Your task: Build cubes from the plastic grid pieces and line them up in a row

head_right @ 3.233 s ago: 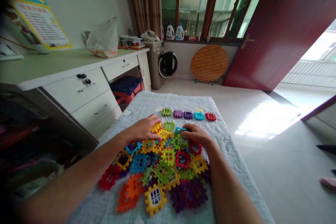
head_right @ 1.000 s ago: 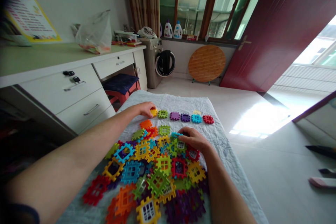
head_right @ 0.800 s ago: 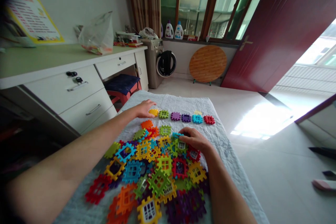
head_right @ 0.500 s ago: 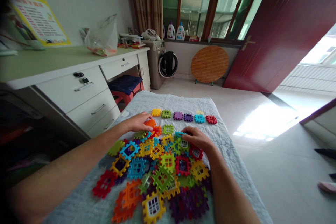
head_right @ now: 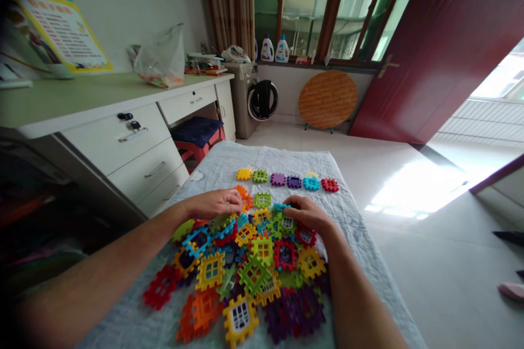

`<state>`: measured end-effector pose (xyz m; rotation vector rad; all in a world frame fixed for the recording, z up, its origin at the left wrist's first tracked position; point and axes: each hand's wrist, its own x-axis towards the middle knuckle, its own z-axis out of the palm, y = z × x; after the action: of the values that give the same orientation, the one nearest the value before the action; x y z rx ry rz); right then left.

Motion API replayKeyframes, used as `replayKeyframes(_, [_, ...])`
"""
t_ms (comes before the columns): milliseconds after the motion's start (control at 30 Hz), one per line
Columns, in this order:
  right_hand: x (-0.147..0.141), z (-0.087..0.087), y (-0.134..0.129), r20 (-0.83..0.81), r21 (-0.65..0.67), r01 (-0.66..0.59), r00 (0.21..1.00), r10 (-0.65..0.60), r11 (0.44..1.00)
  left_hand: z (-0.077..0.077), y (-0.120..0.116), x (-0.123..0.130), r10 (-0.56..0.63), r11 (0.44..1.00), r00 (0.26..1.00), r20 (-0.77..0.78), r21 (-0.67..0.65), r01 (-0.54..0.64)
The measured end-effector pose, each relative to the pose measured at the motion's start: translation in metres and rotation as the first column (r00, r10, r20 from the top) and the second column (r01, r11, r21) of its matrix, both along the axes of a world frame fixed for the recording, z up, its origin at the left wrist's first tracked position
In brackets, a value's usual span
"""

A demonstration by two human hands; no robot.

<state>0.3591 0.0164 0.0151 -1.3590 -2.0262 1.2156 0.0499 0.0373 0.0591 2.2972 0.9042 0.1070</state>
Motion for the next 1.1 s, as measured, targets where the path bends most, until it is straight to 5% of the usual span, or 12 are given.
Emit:
replayKeyframes(100, [0.0,0.001,0.0,-0.01,0.001,0.0,1.0,0.0,1.0,-0.003,0.009,0.004,0.128,0.985,0.992,-0.016,0.119,-0.125])
replayKeyframes(267, [-0.001,0.001,0.0,-0.012,-0.002,0.002,1.0,-0.002,1.0,-0.015,0.024,0.021,0.406,0.87,0.896,-0.181,0.378,-0.317])
replayKeyframes(400, [0.0,0.001,0.001,0.007,0.01,-0.002,1.0,0.002,1.0,-0.019,0.028,0.036,0.389,0.911,0.853,-0.347,0.285,-0.3])
replayKeyframes(667, [0.0,0.001,0.001,-0.015,0.001,-0.008,1.0,0.008,1.0,-0.016,0.035,0.046,0.264,0.949,0.872,-0.412,0.273,-0.158])
replayKeyframes(933, [0.0,0.003,0.001,0.011,0.003,-0.003,1.0,0.003,1.0,-0.015,0.045,0.035,0.307,0.932,0.882,-0.356,0.3,-0.203])
replayKeyframes(1100, [0.0,0.002,0.001,0.017,-0.001,-0.002,1.0,0.002,1.0,-0.017,0.032,0.037,0.234,0.923,0.949,-0.21,0.354,-0.15])
